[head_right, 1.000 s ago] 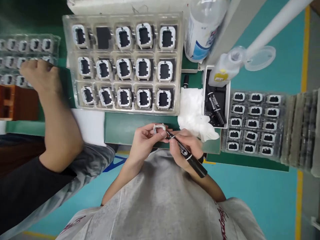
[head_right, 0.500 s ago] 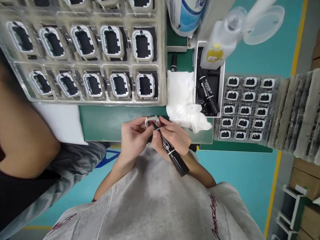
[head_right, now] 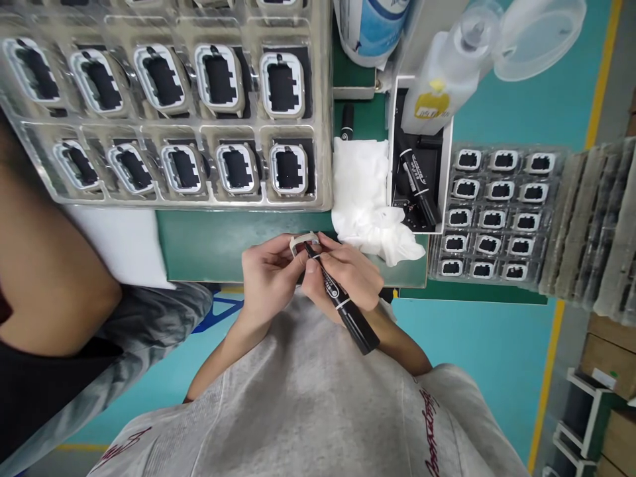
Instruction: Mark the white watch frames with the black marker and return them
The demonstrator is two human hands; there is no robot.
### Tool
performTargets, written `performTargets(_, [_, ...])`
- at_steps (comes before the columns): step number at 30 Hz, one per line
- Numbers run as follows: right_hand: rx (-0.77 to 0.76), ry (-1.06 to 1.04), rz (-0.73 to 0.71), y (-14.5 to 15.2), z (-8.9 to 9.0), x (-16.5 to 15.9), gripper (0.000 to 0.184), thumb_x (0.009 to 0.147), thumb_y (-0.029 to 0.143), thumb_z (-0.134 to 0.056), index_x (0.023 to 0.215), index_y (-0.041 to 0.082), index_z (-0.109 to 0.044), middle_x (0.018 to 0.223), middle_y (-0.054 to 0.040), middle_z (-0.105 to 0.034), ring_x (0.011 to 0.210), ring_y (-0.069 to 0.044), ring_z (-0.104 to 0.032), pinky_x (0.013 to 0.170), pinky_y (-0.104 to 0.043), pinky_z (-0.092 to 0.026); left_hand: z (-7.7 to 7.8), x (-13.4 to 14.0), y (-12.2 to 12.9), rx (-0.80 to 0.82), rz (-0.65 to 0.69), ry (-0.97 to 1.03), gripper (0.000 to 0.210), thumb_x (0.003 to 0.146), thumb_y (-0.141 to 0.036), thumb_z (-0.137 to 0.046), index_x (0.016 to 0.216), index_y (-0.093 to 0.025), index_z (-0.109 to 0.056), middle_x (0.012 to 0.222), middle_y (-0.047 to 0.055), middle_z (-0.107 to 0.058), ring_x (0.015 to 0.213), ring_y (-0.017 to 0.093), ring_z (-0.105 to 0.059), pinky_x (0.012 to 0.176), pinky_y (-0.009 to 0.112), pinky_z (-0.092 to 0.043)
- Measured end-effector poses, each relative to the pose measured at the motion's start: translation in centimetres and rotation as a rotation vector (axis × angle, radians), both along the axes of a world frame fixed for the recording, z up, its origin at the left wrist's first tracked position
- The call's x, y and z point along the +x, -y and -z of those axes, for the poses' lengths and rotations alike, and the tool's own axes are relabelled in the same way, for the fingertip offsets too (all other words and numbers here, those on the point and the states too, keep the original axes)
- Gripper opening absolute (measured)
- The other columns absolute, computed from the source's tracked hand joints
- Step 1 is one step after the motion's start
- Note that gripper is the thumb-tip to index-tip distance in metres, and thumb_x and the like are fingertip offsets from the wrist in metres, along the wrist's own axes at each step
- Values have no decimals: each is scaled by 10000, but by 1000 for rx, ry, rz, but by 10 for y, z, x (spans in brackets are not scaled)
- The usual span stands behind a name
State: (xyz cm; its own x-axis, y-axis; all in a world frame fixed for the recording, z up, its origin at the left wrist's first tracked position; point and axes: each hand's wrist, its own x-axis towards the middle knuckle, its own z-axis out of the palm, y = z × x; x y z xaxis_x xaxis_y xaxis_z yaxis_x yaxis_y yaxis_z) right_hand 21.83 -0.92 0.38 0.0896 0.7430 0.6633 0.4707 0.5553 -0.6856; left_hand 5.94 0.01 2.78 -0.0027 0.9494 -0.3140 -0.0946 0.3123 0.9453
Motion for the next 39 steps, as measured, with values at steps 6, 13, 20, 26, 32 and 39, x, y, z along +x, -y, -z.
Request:
performTargets(6, [-7,6,19,0,-2,-2,178,1167,150,-846,1281,282,-806,1043,-21,-952,1023,-311,-1028,843,-438,-927,3,0,4,29,-2,-82,363,1000,-627,-1113,1040,-275,-1034,805,31,-881,685,195,-700,648,331,-591])
performTargets(13, [18,-7,35,-1,-1,-4,120,1168,151,-833,1247,240,-817,1021,-38,-946,987,-311,-1025,820,-411,-912,5,2,4,91,8,-183,460,1032,-679,-1069,1024,-222,-1014,697,-1,-741,643,147,-572,582,272,-490])
performTargets(20, [42,-16,10,-1,-2,-4,151,1144,97,-853,1222,223,-824,995,-35,-930,959,-290,-1016,911,-412,-923,5,2,4,131,3,-216,418,1061,-630,-1048,998,-219,-1001,696,0,-735,641,141,-541,580,259,-481])
performTargets(26, [60,-42,36,-2,1,-6,131,1180,136,-831,1252,244,-815,1002,-27,-923,957,-278,-1014,860,-389,-915,6,3,4,163,8,-223,390,1096,-585,-1009,981,-214,-981,715,5,-768,643,136,-563,588,248,-500])
performTargets(32, [50,-27,-11,-2,0,-4,169,1157,97,-834,1239,244,-812,949,-16,-894,937,-271,-1002,899,-410,-922,7,2,4,185,24,-257,439,1100,-635,-1007,981,-213,-974,706,-1,-751,626,134,-558,572,248,-490])
performTargets(39, [35,-40,2,0,-2,-5,152,1183,117,-830,1227,259,-798,971,-12,-898,901,-255,-983,920,-443,-930,11,2,9,226,14,-270,251,1139,-454,-955,1067,-216,-995,786,13,-837,648,127,-578,608,237,-517])
